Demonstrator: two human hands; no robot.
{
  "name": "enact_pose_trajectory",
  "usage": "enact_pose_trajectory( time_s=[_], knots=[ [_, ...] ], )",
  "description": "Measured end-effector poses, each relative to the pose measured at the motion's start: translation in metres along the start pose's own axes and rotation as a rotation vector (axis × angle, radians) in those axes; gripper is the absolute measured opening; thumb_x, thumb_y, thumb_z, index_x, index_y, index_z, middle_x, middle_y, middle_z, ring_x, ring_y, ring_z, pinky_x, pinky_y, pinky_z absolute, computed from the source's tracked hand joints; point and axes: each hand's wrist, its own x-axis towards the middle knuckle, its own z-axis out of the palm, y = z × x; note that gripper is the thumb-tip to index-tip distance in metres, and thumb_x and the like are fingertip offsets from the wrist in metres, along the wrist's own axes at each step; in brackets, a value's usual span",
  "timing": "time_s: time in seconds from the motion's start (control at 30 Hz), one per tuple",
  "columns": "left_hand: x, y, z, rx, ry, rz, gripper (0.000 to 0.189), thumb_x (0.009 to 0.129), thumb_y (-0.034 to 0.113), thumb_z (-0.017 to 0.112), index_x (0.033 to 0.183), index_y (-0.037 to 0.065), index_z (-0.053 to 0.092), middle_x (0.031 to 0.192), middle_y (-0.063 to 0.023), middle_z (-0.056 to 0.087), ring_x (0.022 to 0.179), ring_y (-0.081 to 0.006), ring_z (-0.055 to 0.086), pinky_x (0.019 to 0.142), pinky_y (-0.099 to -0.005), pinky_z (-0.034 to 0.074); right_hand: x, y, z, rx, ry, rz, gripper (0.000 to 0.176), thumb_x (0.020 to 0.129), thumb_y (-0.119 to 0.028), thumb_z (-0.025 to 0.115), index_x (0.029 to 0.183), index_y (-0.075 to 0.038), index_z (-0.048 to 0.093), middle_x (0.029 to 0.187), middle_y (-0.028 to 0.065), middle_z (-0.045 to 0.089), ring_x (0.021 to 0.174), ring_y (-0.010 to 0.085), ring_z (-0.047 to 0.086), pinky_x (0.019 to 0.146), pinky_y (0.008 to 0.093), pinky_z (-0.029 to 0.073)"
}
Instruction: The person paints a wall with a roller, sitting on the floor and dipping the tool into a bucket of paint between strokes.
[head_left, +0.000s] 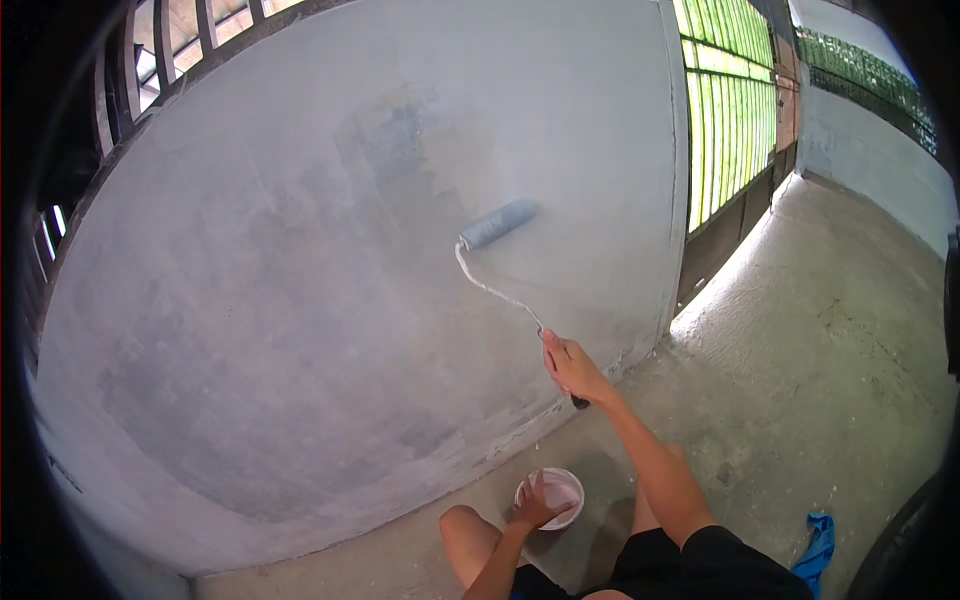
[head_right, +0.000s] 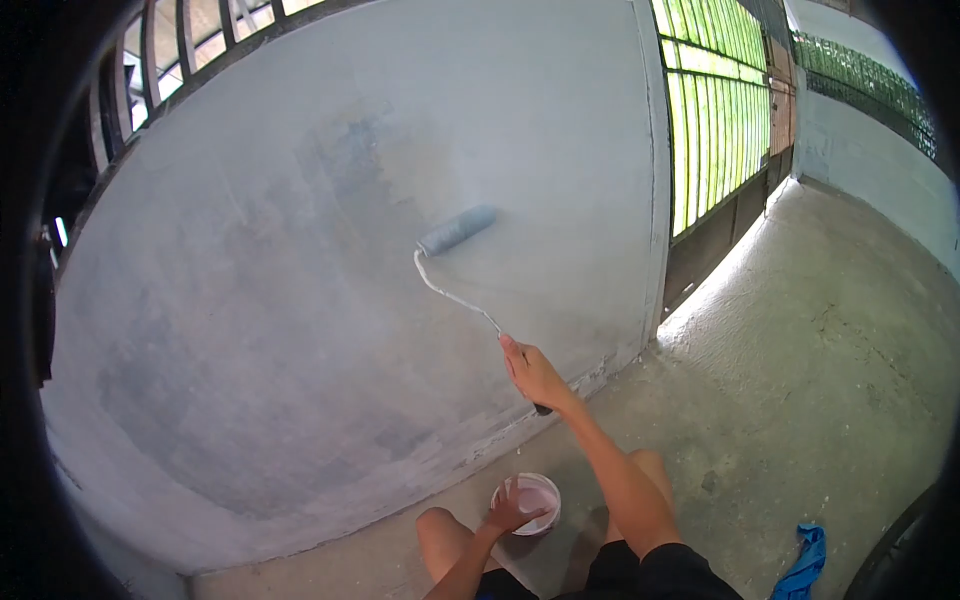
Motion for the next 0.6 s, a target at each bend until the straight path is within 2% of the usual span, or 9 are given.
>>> enact_pose_trajectory(
  time_s=[0.03, 0.07, 0.17, 0.3, 0.37, 0.4, 0.47, 0.53, 0.6],
  knots=[
    [0.002, 0.003, 0.006, -0.045, -0.066, -0.058, 0.127, 0.054, 0.081, 0.063, 0.148, 0.021, 0.001, 0.151, -0.0232, -0.005, 0.139, -0.0427, 0.003, 0.102, -0.0686, 0.015, -0.001, 0.018, 0.003, -0.016, 0.021, -0.009, 0.062, 0.095, -0.058, 0.031, 0.058, -0.009, 0.041, 0.045, -0.0007, 0.037, 0.036, 0.0110, 0.038, 0.036, 0.0267, 0.033],
    [0.002, 0.006, 0.012, -0.048, -0.061, -0.054, 0.127, 0.054, 0.081, 0.063, 0.148, 0.021, 0.001, 0.151, -0.0232, -0.005, 0.139, -0.0427, 0.003, 0.102, -0.0686, 0.015, -0.004, 0.034, 0.006, -0.034, 0.041, -0.020, 0.063, 0.095, -0.058, 0.030, 0.057, -0.009, 0.040, 0.044, -0.0006, 0.037, 0.036, 0.0111, 0.038, 0.036, 0.0267, 0.034],
    [-0.006, 0.012, 0.025, 0.153, 0.038, -0.055, 0.134, 0.045, 0.086, 0.062, 0.148, 0.022, 0.004, 0.151, -0.0225, -0.011, 0.138, -0.0441, -0.012, 0.101, -0.0699, 0.009, -0.033, 0.079, 0.007, -0.002, -0.004, 0.131, 0.064, 0.094, -0.060, 0.030, 0.056, -0.009, 0.040, 0.044, -0.0007, 0.036, 0.035, 0.0107, 0.038, 0.036, 0.0260, 0.034],
    [-0.010, -0.013, 0.041, 0.065, 0.020, -0.085, 0.138, 0.042, 0.087, 0.062, 0.148, 0.017, 0.007, 0.149, -0.0271, -0.012, 0.136, -0.0470, -0.015, 0.103, -0.0678, 0.007, -0.058, 0.104, 0.000, 0.060, -0.044, 0.265, 0.064, 0.094, -0.060, 0.031, 0.057, -0.009, 0.040, 0.044, -0.0001, 0.038, 0.034, 0.0110, 0.039, 0.037, 0.0254, 0.034],
    [0.005, -0.045, 0.072, 0.109, 0.204, 0.083, 0.142, 0.041, 0.087, 0.062, 0.147, 0.007, 0.009, 0.146, -0.0335, -0.014, 0.134, -0.0503, -0.018, 0.106, -0.0640, 0.003, -0.058, 0.084, 0.005, 0.051, -0.018, 0.275, 0.064, 0.093, -0.060, 0.031, 0.057, -0.009, 0.040, 0.044, -0.0001, 0.038, 0.034, 0.0109, 0.039, 0.037, 0.0252, 0.033],
    [0.010, -0.043, 0.068, 0.110, 0.213, 0.090, 0.142, 0.041, 0.087, 0.062, 0.147, 0.007, 0.009, 0.146, -0.0335, -0.014, 0.134, -0.0503, -0.018, 0.106, -0.0640, 0.003, -0.055, 0.068, 0.006, 0.045, 0.022, 0.288, 0.064, 0.093, -0.060, 0.031, 0.057, -0.009, 0.040, 0.043, 0.0000, 0.038, 0.034, 0.0109, 0.039, 0.037, 0.0249, 0.033],
    [0.004, -0.043, 0.069, 0.123, 0.174, 0.101, 0.144, 0.043, 0.088, 0.061, 0.145, 0.000, 0.010, 0.143, -0.0381, -0.015, 0.132, -0.0535, -0.018, 0.108, -0.0606, 0.000, -0.041, 0.033, 0.004, 0.030, 0.049, 0.189, 0.064, 0.093, -0.061, 0.032, 0.056, -0.009, 0.040, 0.043, -0.0003, 0.036, 0.034, 0.0106, 0.038, 0.037, 0.0247, 0.032],
    [0.005, -0.042, 0.067, 0.104, 0.163, 0.097, 0.141, 0.044, 0.086, 0.062, 0.145, 0.003, 0.010, 0.142, -0.0387, -0.016, 0.131, -0.0553, -0.018, 0.107, -0.0607, -0.002, -0.020, -0.011, 0.002, 0.006, 0.034, 0.141, 0.064, 0.093, -0.061, 0.031, 0.056, -0.009, 0.039, 0.043, -0.0005, 0.035, 0.034, 0.0103, 0.038, 0.037, 0.0251, 0.033],
    [0.004, -0.041, 0.065, 0.086, 0.157, 0.090, 0.138, 0.046, 0.085, 0.063, 0.145, 0.006, 0.009, 0.141, -0.0394, -0.017, 0.130, -0.0571, -0.019, 0.107, -0.0609, -0.005, 0.005, -0.039, 0.002, 0.006, 0.068, 0.000, 0.064, 0.093, -0.061, 0.030, 0.056, -0.009, 0.038, 0.043, -0.0004, 0.036, 0.034, 0.0104, 0.037, 0.036, 0.0255, 0.033]
  ],
)
